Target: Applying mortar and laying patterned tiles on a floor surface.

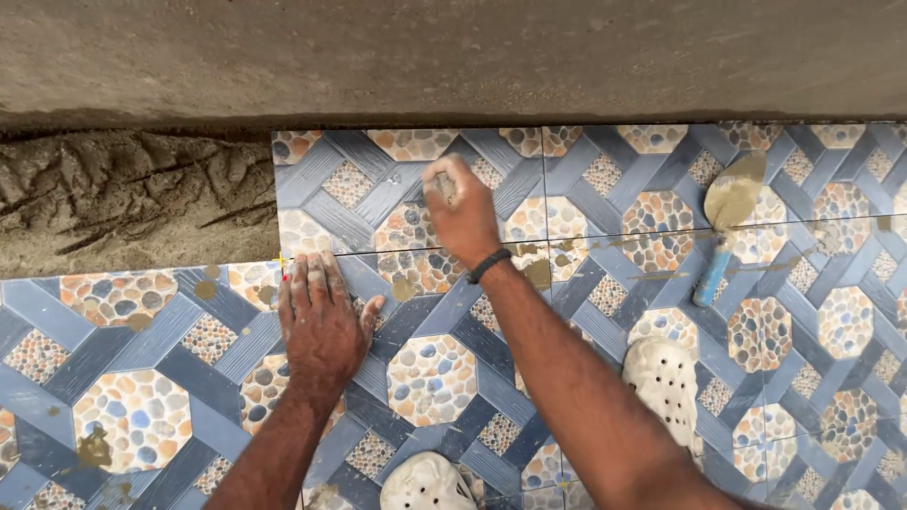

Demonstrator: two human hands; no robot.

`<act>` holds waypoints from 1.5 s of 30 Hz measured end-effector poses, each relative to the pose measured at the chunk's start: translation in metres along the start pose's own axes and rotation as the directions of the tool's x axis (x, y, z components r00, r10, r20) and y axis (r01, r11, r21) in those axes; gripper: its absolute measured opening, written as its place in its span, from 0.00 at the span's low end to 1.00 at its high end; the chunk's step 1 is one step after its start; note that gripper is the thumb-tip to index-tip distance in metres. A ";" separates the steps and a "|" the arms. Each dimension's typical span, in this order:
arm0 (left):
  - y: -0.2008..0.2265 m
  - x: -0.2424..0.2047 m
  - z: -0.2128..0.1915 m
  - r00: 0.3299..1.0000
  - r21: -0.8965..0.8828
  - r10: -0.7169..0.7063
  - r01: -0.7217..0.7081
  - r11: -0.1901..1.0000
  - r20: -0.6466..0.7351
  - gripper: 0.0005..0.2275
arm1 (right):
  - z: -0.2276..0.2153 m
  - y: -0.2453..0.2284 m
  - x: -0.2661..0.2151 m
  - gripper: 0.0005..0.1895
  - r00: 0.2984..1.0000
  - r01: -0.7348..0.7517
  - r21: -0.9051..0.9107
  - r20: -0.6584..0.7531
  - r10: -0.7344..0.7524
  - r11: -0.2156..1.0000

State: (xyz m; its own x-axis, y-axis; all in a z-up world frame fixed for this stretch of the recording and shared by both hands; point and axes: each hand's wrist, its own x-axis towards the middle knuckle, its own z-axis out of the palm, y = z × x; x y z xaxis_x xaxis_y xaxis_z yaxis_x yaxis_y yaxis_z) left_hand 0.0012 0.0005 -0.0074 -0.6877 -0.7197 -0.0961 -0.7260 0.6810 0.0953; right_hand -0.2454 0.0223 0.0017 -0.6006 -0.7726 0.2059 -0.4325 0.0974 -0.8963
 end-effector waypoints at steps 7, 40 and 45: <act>-0.001 0.000 -0.002 0.998 0.018 -0.029 0.028 0.999 0.059 0.40 | -0.001 -0.027 -0.008 0.06 0.993 -0.056 0.062 0.107 0.049 0.996; 0.001 -0.011 -0.006 0.983 -0.019 -0.031 0.035 0.999 0.179 0.42 | 0.119 -0.119 0.024 0.07 0.808 -0.214 0.428 0.583 -0.087 0.878; 0.002 -0.030 -0.006 0.968 0.025 0.020 -0.027 0.999 0.251 0.42 | 0.158 -0.096 0.008 0.04 0.723 -0.117 0.382 0.666 -0.185 0.917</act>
State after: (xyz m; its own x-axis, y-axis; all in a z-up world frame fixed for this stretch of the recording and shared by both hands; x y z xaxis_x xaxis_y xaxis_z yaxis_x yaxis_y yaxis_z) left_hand 0.0206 0.0224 0.0012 -0.6807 -0.6489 -0.3400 -0.7071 0.7033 0.0735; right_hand -0.1025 -0.0925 0.0272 0.0937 -0.9942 0.0534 -0.0693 -0.0601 -0.9958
